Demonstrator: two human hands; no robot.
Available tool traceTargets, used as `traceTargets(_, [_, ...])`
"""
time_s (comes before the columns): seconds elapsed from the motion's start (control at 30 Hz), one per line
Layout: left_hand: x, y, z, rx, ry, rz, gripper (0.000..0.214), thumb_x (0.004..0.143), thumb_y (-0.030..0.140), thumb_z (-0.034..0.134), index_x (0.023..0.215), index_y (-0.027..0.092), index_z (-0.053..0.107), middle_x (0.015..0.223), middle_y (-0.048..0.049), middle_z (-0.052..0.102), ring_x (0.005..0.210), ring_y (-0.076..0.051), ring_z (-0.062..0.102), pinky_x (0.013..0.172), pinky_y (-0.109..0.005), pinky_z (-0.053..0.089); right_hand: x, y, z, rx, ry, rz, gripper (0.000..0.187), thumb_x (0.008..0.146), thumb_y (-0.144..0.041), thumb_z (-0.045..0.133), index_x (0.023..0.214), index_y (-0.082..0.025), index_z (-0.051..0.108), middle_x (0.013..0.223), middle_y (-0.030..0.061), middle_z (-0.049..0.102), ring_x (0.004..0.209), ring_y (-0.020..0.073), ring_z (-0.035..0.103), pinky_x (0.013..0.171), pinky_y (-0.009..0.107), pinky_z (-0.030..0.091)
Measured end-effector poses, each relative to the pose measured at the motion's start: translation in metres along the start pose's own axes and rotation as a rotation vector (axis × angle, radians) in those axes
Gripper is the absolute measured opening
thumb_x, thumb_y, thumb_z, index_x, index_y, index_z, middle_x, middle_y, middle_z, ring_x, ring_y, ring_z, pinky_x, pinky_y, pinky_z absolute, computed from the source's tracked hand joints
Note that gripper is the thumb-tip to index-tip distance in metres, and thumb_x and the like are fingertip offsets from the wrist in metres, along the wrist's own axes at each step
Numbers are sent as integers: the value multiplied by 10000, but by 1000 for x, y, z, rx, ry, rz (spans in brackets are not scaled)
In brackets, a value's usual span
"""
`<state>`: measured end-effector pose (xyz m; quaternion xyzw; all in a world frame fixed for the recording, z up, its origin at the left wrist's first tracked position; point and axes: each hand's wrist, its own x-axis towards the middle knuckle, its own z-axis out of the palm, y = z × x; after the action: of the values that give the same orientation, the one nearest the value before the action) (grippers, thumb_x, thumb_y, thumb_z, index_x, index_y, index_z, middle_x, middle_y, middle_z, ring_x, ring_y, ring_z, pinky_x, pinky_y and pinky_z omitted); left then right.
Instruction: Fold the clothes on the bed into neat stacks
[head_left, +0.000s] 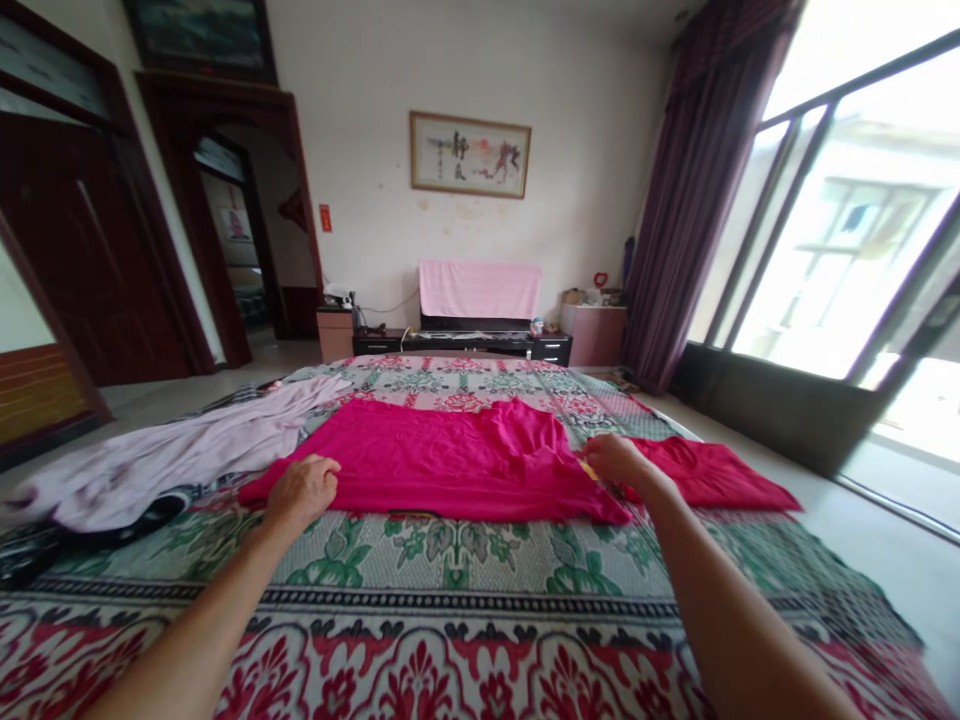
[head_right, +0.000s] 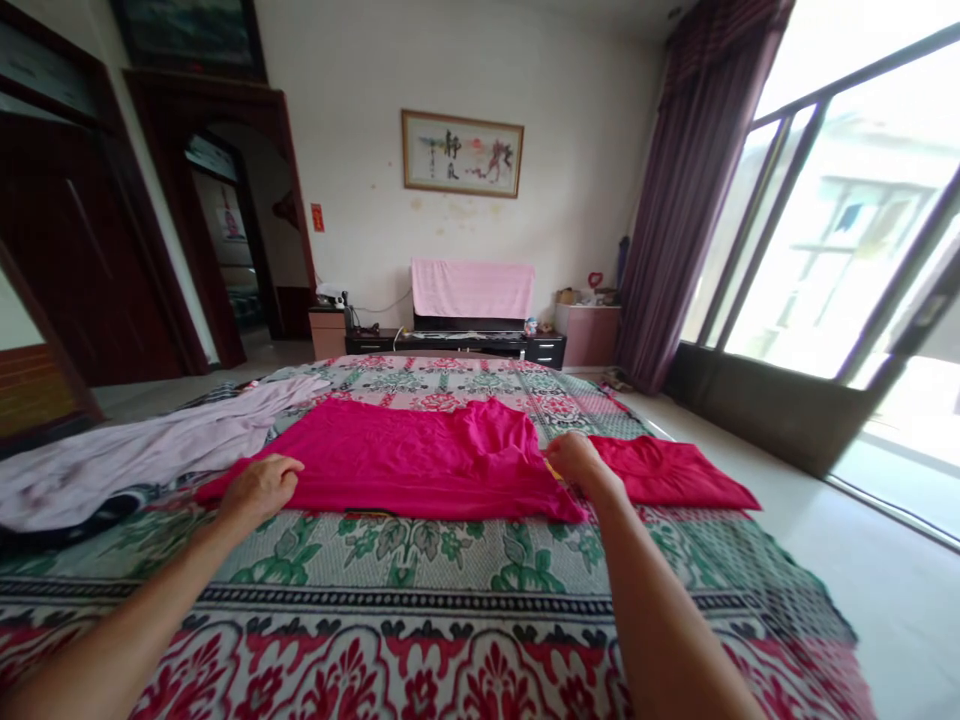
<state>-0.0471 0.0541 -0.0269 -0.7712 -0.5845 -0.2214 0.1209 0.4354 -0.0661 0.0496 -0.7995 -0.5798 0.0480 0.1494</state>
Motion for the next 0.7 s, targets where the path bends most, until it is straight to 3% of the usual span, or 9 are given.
traceTargets(0.13, [-1,-8,4,-27,26,22,341,765,217,390,904,208,701,966,-37,715,911,-173,648,901,-267,454,3,-3,13,-32,-3,10,188,759,-153,533,693,-117,706,655,65,676,628,143,600,527,205,352])
traceTargets(0.27, [0,-9,5,-53,44,8,339,760,232,387,879,212,704,967,-40,717,911,-181,650,894,-277,464,3,-5,15,-86,18,9,302,843,-328,505,807,-116,716,830,136,715,765,201,652,622,245,412])
traceTargets(0.43, [1,-9,5,-80,46,6,340,742,232,390,861,208,708,964,-45,719,903,-188,654,890,-286,470,-2,-7,9,-108,-93,21,465,842,-530,487,726,-139,709,765,121,711,723,204,657,617,254,419])
traceTargets(0.7, [0,-10,9,-88,37,-5,313,752,230,404,865,223,697,965,-33,712,921,-177,644,906,-269,457,5,-2,25,-156,-80,49,331,788,-441,568,799,-145,717,844,119,711,790,202,663,597,236,419])
